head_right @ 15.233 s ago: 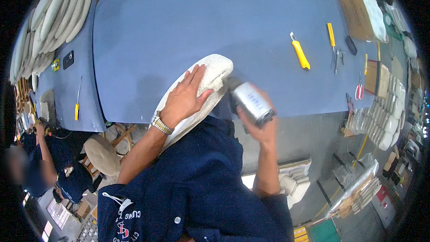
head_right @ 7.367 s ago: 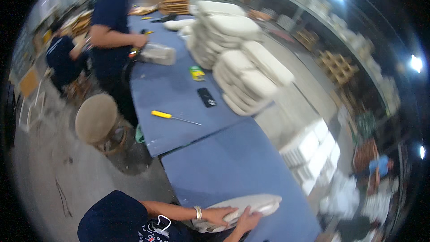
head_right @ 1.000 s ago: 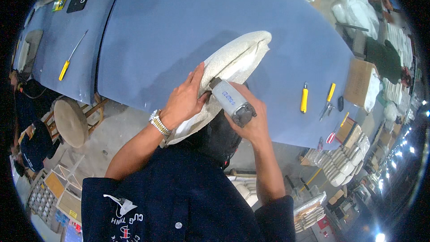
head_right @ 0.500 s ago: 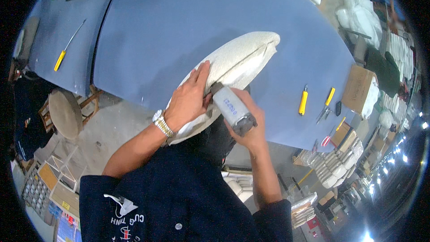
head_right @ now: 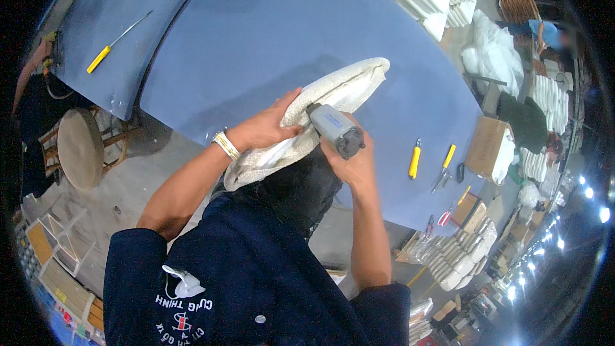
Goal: The person folds a white fabric cover over a cushion, aligns the edges, and uses a staple gun to secure the fabric. They repeat this process for multiple cushions, trimming excess fabric with a utility knife and stacking the finished items.
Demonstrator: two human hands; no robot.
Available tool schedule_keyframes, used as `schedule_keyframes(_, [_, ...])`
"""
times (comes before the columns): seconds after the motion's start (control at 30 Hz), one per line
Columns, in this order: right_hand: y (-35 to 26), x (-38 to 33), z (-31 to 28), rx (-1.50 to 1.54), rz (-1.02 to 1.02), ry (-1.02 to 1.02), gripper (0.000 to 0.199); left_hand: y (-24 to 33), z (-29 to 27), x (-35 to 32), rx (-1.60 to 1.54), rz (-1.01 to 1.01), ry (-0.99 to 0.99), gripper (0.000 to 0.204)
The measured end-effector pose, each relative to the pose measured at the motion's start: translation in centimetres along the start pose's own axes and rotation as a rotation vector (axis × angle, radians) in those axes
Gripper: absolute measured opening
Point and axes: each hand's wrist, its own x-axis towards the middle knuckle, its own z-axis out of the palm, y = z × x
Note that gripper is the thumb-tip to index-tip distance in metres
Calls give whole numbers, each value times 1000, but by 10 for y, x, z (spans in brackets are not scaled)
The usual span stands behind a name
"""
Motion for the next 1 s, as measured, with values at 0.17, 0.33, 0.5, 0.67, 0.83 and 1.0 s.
schedule_keyframes(0.17, [2, 4, 8, 11, -32, 39, 47, 26, 0, -13, 161, -114, 165, 84])
schedule_keyframes(0.33, [6, -5, 4, -37, -40, 16, 50, 17, 7, -12, 217, -45, 208, 83])
schedule_keyframes(0.5, [3, -14, 4, -59, -60, -33, 50, 15, 12, -15, 207, -5, 246, 82])
schedule_keyframes(0.67, [0, -20, 6, -74, -101, -11, 49, 28, 20, -26, 255, -68, 232, 80])
schedule_keyframes(0.83, [-6, -22, 11, -48, -16, -14, 49, 20, 26, -22, 270, -5, 285, 81])
schedule_keyframes(1.0, [8, -29, 10, -33, -95, 5, 52, 21, 16, -19, 255, 21, 249, 82])
